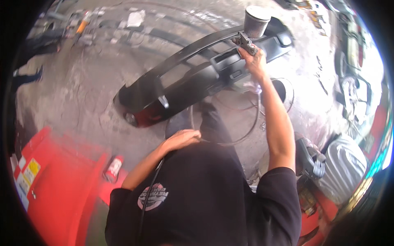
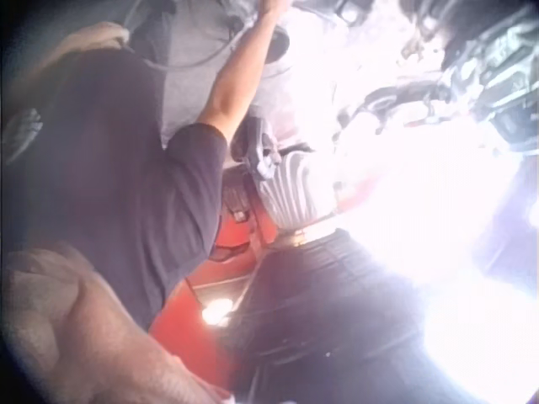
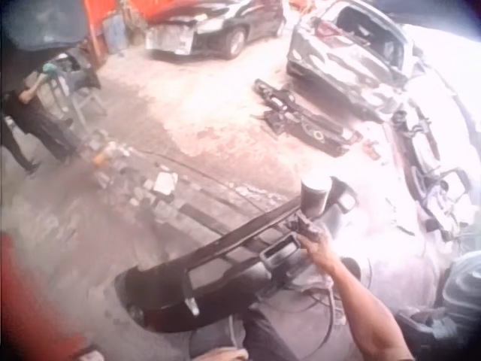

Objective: The person uses a spray gun to apply a coat of paint to a black car bumper mounted on a stand. They move the spray gun in steady, sweeping motions across the surface of the bumper, covering the entire area systematically. The person occasionally pauses to reposition the bumper or adjust their stance to reach different sections.

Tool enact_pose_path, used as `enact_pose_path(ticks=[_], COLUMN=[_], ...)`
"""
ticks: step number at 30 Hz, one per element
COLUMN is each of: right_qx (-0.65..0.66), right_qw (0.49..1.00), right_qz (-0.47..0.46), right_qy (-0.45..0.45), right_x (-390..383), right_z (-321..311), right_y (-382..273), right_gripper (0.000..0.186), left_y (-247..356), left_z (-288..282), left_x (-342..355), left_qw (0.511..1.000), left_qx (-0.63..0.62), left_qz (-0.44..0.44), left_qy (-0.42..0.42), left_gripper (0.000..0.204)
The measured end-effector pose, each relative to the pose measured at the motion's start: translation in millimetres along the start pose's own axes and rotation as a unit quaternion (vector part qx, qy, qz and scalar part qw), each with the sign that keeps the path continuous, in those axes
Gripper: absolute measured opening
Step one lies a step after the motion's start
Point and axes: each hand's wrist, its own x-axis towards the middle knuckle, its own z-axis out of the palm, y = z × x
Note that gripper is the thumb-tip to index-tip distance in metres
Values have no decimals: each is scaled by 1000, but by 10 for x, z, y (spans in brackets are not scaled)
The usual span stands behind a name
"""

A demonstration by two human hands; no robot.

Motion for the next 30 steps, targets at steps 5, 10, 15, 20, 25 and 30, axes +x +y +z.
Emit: enact_pose_path(ticks=[5,10,15,20,25,30], right_qx=[-39,-70,-40,-39,-70,-139], right_qw=[987,949,871,845,865,877], right_qz=[-74,-218,-283,-155,-353,-329], right_qy=[-134,-216,-399,-511,-349,-321], right_x=[-73,187,226,82,431,397], right_z=[387,718,924,799,1327,1425], right_y=[-373,-508,-433,-892,-443,-481], right_gripper=[35,40,46,46,32,35], left_y=[177,396,545,777,817,620], left_z=[59,350,785,1043,1187,1465], left_x=[110,455,782,914,1054,1167], left_qw=[999,992,979,959,949,948], left_qx=[-14,-50,-90,-124,-138,-122], left_qz=[-36,-98,-75,-115,-133,-134], left_qy=[29,66,169,227,250,260], left_gripper=[22,21,18,16,21,21])
